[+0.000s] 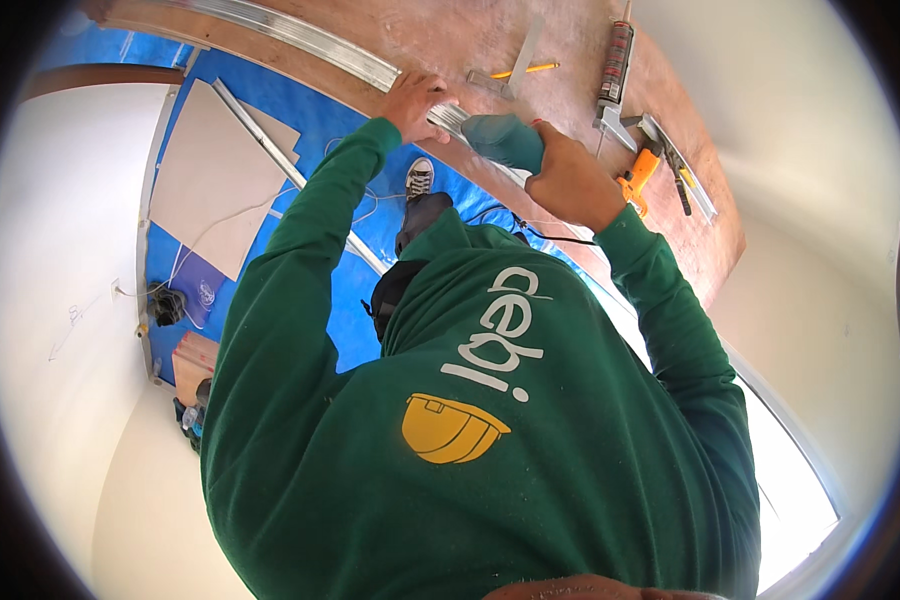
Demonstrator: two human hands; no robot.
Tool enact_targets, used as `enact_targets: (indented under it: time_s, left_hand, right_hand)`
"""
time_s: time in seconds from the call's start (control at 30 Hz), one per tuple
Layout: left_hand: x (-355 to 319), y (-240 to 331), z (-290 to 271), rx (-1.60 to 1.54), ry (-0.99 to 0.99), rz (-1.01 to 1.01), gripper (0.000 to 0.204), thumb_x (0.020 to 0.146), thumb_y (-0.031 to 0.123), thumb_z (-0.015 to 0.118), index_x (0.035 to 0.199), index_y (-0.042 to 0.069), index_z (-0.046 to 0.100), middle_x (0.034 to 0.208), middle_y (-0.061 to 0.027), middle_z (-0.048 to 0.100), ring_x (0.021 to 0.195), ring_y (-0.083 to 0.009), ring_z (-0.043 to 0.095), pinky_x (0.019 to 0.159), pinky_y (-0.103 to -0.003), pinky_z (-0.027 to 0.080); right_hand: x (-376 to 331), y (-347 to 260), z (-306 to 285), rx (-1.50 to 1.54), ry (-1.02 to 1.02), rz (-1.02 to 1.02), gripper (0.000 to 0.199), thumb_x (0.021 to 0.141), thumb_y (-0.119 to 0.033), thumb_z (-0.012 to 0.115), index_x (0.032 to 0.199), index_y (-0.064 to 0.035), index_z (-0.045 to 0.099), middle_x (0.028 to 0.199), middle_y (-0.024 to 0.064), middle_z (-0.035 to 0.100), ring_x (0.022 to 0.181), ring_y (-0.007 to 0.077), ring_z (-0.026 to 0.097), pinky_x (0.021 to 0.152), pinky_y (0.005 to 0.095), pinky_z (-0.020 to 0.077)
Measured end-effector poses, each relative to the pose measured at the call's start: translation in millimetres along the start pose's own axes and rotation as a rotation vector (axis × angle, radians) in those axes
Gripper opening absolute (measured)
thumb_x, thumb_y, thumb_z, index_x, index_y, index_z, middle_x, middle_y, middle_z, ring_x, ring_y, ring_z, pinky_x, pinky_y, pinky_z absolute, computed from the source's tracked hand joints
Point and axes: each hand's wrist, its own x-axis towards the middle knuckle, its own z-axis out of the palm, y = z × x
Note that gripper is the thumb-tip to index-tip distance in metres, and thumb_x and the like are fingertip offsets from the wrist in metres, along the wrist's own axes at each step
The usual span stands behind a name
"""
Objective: The person assembles a window frame by drilling screws into metal profiles and applying sealant along the edges. They handle metal profiles, a drill, and a sealant gun, working on a wooden workbench in a room with a blue floor covering.
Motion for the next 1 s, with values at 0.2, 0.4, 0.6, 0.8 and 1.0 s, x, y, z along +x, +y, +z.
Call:
enact_targets:
  time_s: [0.2, 0.4, 0.6, 0.8, 1.0]
  left_hand:
    - [-0.5, 2.1, 3.1, 0.004, 0.038, 0.005, 0.070, 0.061, 0.040, 0.101, 0.126, 0.026, 0.079, 0.130, -0.0003, 0.066, 0.131, -0.0315, 0.055, 0.115, -0.052, 0.040]
    - [2.0, 2.7, -0.1, -0.011, 0.054, 0.035, 0.071, 0.058, 0.041, 0.101, 0.124, 0.026, 0.079, 0.125, -0.0004, 0.066, 0.128, -0.0307, 0.057, 0.113, -0.050, 0.041]
    - [2.6, -0.2, 2.5, -0.017, 0.081, 0.044, 0.073, 0.055, 0.040, 0.102, 0.123, 0.027, 0.079, 0.123, -0.0004, 0.065, 0.126, -0.0301, 0.057, 0.111, -0.050, 0.042]
    - [6.1, -5.3, 0.3, 0.009, 0.053, 0.034, 0.075, 0.054, 0.042, 0.103, 0.124, 0.027, 0.079, 0.125, 0.0003, 0.066, 0.129, -0.0301, 0.057, 0.111, -0.051, 0.042]
    - [0.7, 0.7, -0.7, 0.004, 0.055, 0.040, 0.073, 0.059, 0.043, 0.101, 0.126, 0.025, 0.079, 0.129, -0.0012, 0.066, 0.131, -0.0309, 0.056, 0.113, -0.050, 0.041]
  right_hand:
    - [4.3, -1.6, -3.8, 0.012, -0.028, 0.022, 0.042, 0.084, -0.016, 0.064, 0.122, 0.0035, 0.063, 0.107, 0.0348, 0.074, 0.105, 0.0523, 0.072, 0.092, 0.0578, 0.0575]
    - [6.6, -6.2, -5.4, -0.015, -0.037, 0.011, 0.042, 0.082, -0.015, 0.066, 0.119, 0.0048, 0.065, 0.108, 0.0336, 0.074, 0.105, 0.0508, 0.073, 0.092, 0.0558, 0.0585]
    - [6.9, -7.2, -1.8, 0.001, 0.002, -0.020, 0.042, 0.081, -0.016, 0.068, 0.118, 0.0047, 0.066, 0.108, 0.0336, 0.075, 0.101, 0.0515, 0.074, 0.092, 0.0555, 0.0588]
    - [11.5, -8.9, 13.0, 0.018, -0.095, 0.091, 0.055, 0.081, -0.014, 0.072, 0.131, 0.0042, 0.062, 0.113, 0.0334, 0.074, 0.111, 0.0507, 0.072, 0.096, 0.0558, 0.0561]
    - [-17.1, 9.1, 1.1, 0.127, 0.044, 0.066, 0.074, 0.077, -0.017, 0.081, 0.144, 0.0055, 0.059, 0.113, 0.0322, 0.075, 0.110, 0.0469, 0.074, 0.097, 0.0500, 0.0575]
